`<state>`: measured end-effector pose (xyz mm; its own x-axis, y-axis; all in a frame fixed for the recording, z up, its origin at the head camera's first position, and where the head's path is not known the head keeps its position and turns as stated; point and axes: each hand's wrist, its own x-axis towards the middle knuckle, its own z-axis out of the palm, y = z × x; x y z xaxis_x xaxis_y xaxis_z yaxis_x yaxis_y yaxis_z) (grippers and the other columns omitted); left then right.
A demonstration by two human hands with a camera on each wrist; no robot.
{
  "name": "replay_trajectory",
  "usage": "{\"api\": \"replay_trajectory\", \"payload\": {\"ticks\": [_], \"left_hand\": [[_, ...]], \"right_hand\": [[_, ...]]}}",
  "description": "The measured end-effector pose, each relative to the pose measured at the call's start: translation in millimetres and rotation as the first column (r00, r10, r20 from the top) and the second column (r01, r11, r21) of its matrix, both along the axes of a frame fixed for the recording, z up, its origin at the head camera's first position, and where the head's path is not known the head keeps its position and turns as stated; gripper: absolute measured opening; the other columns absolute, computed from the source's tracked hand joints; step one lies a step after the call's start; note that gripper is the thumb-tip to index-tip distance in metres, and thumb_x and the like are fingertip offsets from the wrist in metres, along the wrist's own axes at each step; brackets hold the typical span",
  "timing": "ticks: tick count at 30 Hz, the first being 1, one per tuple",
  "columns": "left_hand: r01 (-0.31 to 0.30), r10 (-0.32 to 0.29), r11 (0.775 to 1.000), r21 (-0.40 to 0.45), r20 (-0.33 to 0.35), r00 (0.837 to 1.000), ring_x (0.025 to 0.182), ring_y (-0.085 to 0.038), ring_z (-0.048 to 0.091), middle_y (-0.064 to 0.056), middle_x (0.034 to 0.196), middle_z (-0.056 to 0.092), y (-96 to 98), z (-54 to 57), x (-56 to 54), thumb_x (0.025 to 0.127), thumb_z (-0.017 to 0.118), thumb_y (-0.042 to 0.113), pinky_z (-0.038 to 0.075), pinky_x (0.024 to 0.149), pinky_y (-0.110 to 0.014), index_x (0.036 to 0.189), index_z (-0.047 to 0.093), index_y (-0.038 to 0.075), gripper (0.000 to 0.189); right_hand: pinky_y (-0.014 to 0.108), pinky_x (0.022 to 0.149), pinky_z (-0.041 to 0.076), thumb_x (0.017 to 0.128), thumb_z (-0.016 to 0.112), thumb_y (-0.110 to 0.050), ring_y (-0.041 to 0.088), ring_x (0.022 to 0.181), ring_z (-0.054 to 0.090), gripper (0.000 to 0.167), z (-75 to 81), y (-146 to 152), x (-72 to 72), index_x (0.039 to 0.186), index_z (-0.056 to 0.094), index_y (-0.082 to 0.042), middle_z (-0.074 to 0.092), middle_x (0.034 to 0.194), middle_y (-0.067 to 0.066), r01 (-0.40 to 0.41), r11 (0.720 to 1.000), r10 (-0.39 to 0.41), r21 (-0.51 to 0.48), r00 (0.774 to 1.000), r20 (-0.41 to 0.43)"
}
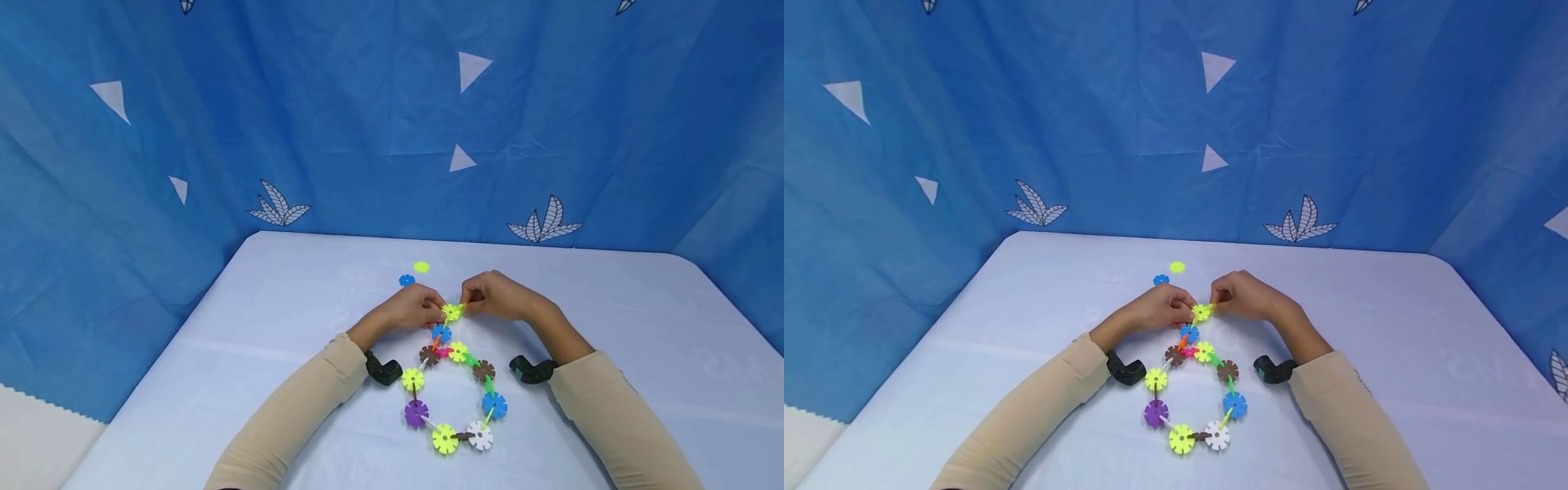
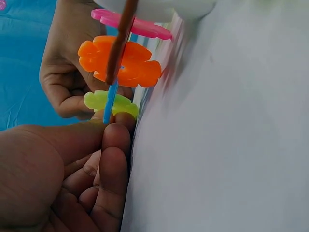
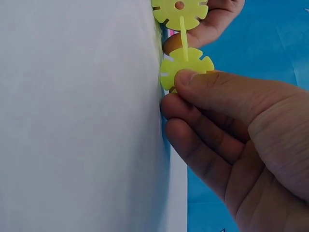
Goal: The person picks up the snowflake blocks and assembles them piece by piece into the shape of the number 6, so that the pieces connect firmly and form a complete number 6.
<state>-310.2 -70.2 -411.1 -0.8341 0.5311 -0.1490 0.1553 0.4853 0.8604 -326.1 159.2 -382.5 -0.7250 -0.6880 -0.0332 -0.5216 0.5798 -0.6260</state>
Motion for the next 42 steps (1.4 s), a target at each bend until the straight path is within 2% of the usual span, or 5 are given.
{"api": "replay_trajectory", "payload": {"ticks": [12, 18, 29, 35, 42], "left_hand": [[-0.020, 0.020, 0.999, -0.034, -0.009, 1.000, 0.067, -0.013, 0.064, -0.001, 0.079, 0.070, -9.2, 2.2, 6.7, 0.096, 0.071, 0.014, 0.051, 0.068, -0.026, 0.114, 0.071, 0.005, 0.019], [0.003, -0.004, 0.999, -0.032, -0.021, 1.000, 0.065, -0.014, 0.063, -0.003, 0.075, 0.069, -11.7, 4.6, 10.7, 0.096, 0.071, 0.015, 0.050, 0.068, -0.026, 0.115, 0.070, 0.005, 0.021], [0.025, -0.025, 1.000, -0.002, 0.036, 0.999, 0.062, -0.015, 0.064, -0.006, 0.073, 0.070, -21.7, 6.1, 12.6, 0.098, 0.069, 0.018, 0.053, 0.061, -0.026, 0.093, 0.073, 0.008, 0.011], [0.086, -0.088, 0.995, 0.046, 0.039, 0.995, 0.064, -0.013, 0.063, -0.004, 0.076, 0.070, -22.6, 3.7, 11.8, 0.098, 0.069, 0.015, 0.053, 0.062, -0.025, 0.098, 0.073, 0.006, 0.009], [0.078, -0.080, 0.996, 0.044, 0.041, 0.996, 0.064, -0.014, 0.061, -0.003, 0.077, 0.069, -22.2, 3.4, 12.1, 0.098, 0.069, 0.015, 0.052, 0.063, -0.025, 0.099, 0.072, 0.006, 0.010]], "right_hand": [[0.029, 0.063, 0.045, 0.091, 0.074, -0.002, 0.015, 0.069, 0.052, 0.017, -5.8, -9, 2.1, 0.087, 0.064, -0.015, 0.056, 0.073, -0.005, -0.023, 1.000, 0.023, 0.009, 0.998, -0.061], [0.035, 0.079, 0.054, 0.092, 0.066, 0.005, 0.018, 0.086, 0.060, 0.022, 3.4, -4, 0.5, 0.105, 0.069, -0.012, 0.066, 0.095, -0.002, -0.031, 0.996, 0.032, 0.083, 0.999, -0.011], [0.034, 0.082, 0.054, 0.098, 0.066, -0.007, 0.020, 0.089, 0.061, 0.020, 16.3, -40, -21.8, 0.118, 0.067, -0.004, 0.067, 0.100, 0.004, -0.063, 0.987, 0.066, 0.149, 0.998, -0.018], [0.032, 0.082, 0.055, 0.089, 0.079, -0.011, 0.019, 0.091, 0.059, 0.021, 18.0, -64, -28.4, 0.109, 0.072, -0.011, 0.065, 0.096, 0.000, -0.047, 0.957, 0.044, 0.285, 0.999, 0.018], [0.032, 0.082, 0.054, 0.086, 0.081, -0.012, 0.019, 0.090, 0.057, 0.020, 18.1, -71, -27.8, 0.101, 0.069, -0.012, 0.063, 0.093, 0.001, 0.004, 0.947, -0.020, 0.321, 0.999, 0.046]]}}
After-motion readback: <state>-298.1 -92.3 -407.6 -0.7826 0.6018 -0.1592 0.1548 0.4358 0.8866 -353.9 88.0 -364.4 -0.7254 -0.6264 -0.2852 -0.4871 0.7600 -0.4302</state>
